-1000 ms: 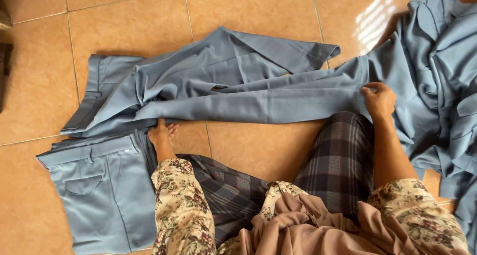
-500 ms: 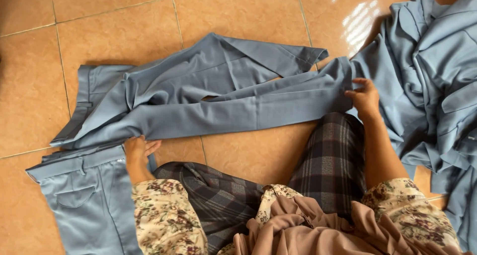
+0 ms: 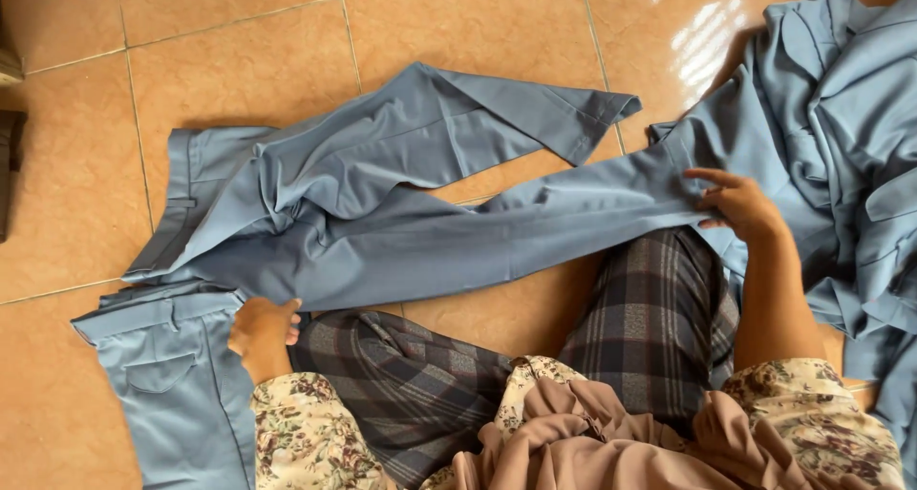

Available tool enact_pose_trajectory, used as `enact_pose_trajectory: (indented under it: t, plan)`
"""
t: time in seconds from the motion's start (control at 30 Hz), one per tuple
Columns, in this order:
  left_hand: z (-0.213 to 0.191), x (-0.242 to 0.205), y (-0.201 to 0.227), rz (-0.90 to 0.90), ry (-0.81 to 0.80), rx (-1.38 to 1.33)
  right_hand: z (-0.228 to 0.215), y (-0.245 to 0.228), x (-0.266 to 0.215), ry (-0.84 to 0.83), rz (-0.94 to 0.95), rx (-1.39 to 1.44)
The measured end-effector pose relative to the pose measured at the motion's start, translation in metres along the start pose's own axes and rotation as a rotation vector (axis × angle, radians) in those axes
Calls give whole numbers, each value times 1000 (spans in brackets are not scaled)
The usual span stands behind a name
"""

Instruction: Folding blue trousers and stacking them neatly on the floor.

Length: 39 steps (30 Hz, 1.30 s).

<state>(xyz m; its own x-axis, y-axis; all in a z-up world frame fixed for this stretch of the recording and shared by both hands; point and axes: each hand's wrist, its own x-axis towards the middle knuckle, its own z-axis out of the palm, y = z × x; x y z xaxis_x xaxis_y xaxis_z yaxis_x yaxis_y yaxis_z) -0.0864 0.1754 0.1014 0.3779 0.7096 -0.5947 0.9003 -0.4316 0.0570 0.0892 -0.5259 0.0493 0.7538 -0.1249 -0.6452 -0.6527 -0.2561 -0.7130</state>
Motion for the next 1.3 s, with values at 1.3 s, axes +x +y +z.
enact_pose_trajectory:
  t: [1.3]
  plan:
    - [128,1,174,609,-211,-946,249,-64,151,362,-321,-636]
